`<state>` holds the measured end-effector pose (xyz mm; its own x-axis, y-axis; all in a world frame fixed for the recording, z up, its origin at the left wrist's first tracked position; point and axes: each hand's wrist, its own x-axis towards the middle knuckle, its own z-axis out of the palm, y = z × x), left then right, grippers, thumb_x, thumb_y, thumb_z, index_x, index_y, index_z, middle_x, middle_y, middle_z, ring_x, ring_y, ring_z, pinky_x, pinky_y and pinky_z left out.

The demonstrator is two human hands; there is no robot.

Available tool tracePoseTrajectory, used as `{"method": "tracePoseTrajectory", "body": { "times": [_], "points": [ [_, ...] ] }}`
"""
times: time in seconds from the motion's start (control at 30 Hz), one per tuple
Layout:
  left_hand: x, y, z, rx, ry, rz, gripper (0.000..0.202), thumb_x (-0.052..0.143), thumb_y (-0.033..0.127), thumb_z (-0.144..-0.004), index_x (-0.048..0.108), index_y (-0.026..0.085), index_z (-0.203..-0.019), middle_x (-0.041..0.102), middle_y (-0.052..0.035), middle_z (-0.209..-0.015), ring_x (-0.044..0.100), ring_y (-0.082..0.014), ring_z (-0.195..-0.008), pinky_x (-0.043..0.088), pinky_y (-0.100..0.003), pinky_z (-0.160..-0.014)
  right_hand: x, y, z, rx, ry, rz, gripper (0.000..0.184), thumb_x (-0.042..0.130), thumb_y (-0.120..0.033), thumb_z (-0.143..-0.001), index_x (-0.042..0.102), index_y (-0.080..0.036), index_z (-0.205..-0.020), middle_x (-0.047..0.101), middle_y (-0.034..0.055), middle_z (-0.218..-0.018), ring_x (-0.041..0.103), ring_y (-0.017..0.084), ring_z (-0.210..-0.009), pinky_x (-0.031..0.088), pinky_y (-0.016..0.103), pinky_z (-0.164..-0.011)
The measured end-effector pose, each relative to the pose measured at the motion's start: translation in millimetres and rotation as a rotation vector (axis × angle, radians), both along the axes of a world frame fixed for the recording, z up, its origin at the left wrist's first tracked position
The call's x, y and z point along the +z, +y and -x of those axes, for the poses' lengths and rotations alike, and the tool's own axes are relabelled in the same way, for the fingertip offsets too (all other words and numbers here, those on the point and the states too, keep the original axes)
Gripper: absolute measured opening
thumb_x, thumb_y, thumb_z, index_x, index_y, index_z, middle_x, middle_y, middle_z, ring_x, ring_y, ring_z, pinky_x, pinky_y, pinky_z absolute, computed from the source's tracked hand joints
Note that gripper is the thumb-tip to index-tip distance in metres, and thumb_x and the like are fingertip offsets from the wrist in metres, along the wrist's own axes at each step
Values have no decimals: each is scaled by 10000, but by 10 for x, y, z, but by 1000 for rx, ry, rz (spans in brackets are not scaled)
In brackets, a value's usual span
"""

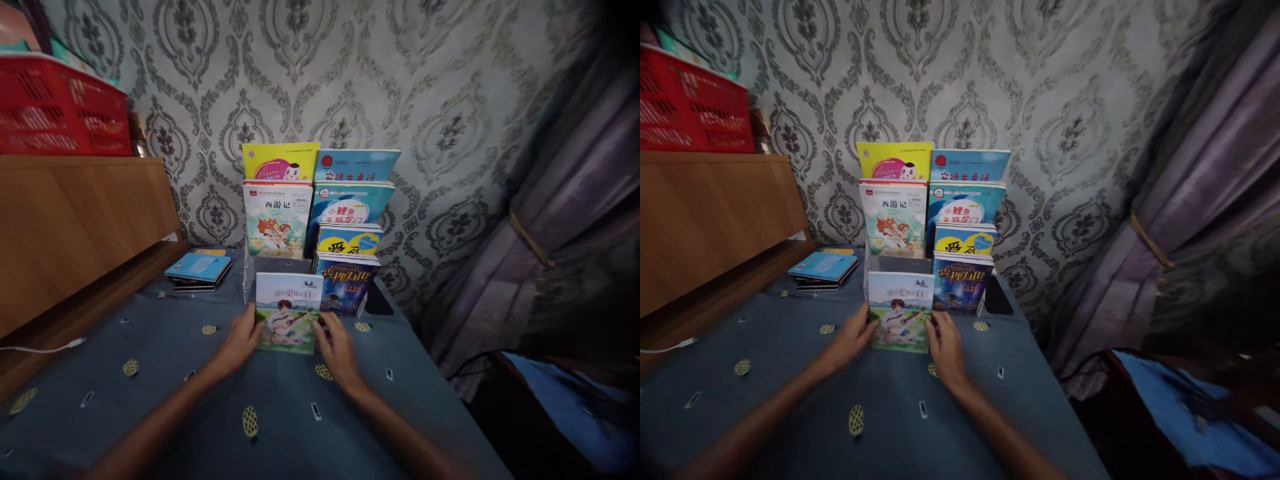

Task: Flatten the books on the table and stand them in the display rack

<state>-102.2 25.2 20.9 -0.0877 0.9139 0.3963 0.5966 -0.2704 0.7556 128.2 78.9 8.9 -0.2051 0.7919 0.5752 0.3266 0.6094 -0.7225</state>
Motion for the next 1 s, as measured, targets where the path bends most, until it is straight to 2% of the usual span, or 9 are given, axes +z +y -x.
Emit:
{"method": "tracePoseTrajectory", "body": {
  "times": [0.1,0.27,0.37,0.43,0.63,0.73,0.9,1.0],
  "points": [
    [284,277,157,66,109,-110,167,471,310,-902,493,214,-1038,629,-46,-833,606,-215,-758,459,-311,-699,277,263,197,-13,8,-106,266,461,-400,-966,640,-204,-946,637,85,-894,609,249,-838,518,378,-780],
    [910,740,426,222,210,-337,211,469,313,-945,454,169,-1098,613,-80,-905,604,-231,-847,472,-341,-782,975,641,539,-54,46,-347,190,448,-297,-970,611,-219,-1030,621,87,-995,581,245,-926,492,367,-806],
    [1080,935,538,240,238,-373,226,489,290,-948,454,155,-1126,613,-84,-932,605,-231,-882,470,-345,-815,1170,811,674,-61,51,-402,172,445,-254,-964,600,-214,-1027,606,91,-994,575,241,-919,488,364,-796],
    [1076,1029,587,245,246,-346,210,500,280,-942,463,156,-1106,602,-65,-884,600,-226,-842,470,-341,-792,1161,901,727,-70,36,-402,164,449,-233,-955,597,-212,-1020,604,91,-979,574,239,-902,484,367,-796],
    [877,1219,663,233,225,-308,139,502,255,-926,486,185,-1045,579,-31,-828,593,-219,-837,475,-339,-801,926,1068,802,-93,-30,-368,176,436,-217,-952,587,-225,-1041,603,89,-992,568,247,-907,481,377,-797],
    [829,1268,683,270,262,-294,71,504,248,-924,481,195,-964,552,-22,-809,576,-215,-824,474,-346,-812,861,1132,838,-112,-57,-341,173,432,-191,-939,583,-219,-1020,599,100,-990,568,247,-907,479,373,-796],
    [850,1295,674,324,367,-320,74,521,226,-923,465,200,-881,570,-85,-934,573,-251,-954,455,-373,-884,823,1264,877,-166,-88,-307,132,434,-180,-917,562,-207,-934,590,102,-926,554,248,-863,466,378,-797],
    [894,1312,653,333,395,-309,77,526,226,-923,465,205,-880,583,-86,-930,582,-256,-933,457,-372,-862,815,1328,882,-195,-99,-297,114,438,-181,-907,545,-214,-885,582,93,-888,539,255,-847,459,380,-780]
  ]
}}
